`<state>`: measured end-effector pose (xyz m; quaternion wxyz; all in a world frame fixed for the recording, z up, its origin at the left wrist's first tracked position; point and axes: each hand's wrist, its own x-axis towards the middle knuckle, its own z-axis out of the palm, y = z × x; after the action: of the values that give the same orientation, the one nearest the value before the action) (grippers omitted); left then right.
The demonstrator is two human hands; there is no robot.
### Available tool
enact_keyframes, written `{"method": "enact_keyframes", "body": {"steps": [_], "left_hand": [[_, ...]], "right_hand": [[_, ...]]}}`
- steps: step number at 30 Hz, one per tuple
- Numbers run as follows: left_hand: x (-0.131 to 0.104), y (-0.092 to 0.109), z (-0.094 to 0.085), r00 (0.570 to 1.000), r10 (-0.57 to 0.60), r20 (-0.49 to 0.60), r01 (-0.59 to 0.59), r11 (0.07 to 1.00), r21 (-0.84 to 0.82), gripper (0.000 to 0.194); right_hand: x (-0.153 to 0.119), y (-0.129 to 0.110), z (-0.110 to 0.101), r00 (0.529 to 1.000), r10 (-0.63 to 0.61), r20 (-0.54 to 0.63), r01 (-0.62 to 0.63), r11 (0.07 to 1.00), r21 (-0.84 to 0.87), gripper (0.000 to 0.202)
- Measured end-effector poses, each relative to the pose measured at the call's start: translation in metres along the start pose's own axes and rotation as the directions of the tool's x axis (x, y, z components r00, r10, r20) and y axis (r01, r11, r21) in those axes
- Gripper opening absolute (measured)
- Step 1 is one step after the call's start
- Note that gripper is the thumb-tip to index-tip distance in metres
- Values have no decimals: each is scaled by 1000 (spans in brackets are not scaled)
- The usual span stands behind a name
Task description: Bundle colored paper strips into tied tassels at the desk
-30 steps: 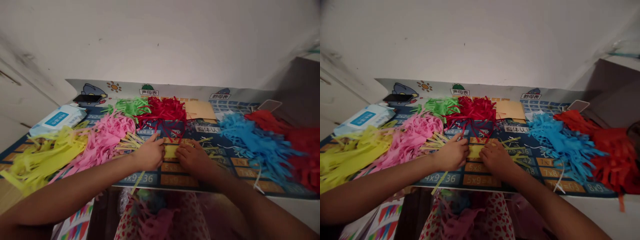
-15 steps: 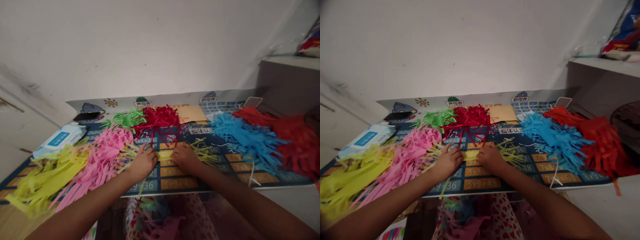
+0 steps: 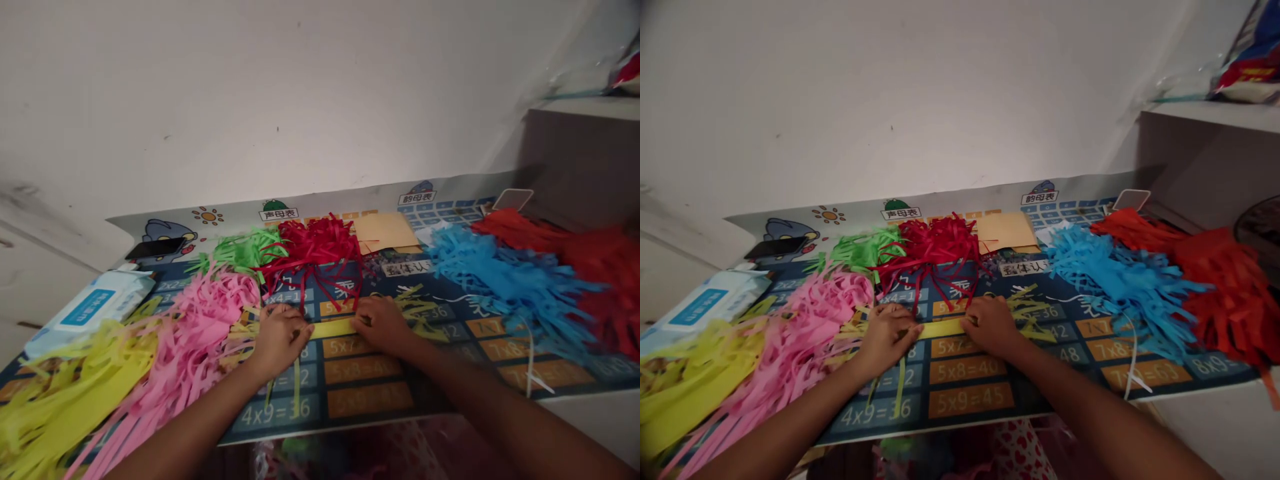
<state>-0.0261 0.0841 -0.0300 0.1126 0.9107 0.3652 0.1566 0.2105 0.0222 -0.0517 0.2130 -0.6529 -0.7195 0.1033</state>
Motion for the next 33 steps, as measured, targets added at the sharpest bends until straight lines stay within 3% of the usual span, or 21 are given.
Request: {"method": "enact_keyframes", "body": {"steps": [11,13,15,17,20,23,25,30,33], "left_hand": [[9,-3,5,997,-40,73,36,998,50,27],[8,-4,6,998,-39,40,37,998,44,19],[6,-3,5,999,39,-31,-37,998,46,7],[4,-1,4,978,187,-94,-177,979,102,14],[-1,7,1,931,358,-71,-332,912,240,18],[-2,17,-3,917,398,8,-381,872,308,14],[2,23,-5,919,392,44,-384,863,329,12],[12,28,-5,933,354,63,-353,871,342,11],[10,26,0,941,337,17,-321,881,348,17]], "right_hand": [[-1,-3,1,1000,-10,12,10,1000,-6,19],[0,-2,1,1000,19,10,-19,1000,-12,16],[-2,-1,-2,998,28,-49,-30,999,-35,10],[-7,1,-8,988,-94,-126,84,993,-78,16],[-18,3,-16,903,-417,-100,391,896,-210,12],[-22,2,-18,827,-561,25,528,762,-375,7],[-19,1,-16,808,-583,82,557,712,-428,11],[-5,-12,-16,907,-413,83,407,809,-424,13],[-3,-26,-12,913,-405,42,389,836,-386,14]]}}
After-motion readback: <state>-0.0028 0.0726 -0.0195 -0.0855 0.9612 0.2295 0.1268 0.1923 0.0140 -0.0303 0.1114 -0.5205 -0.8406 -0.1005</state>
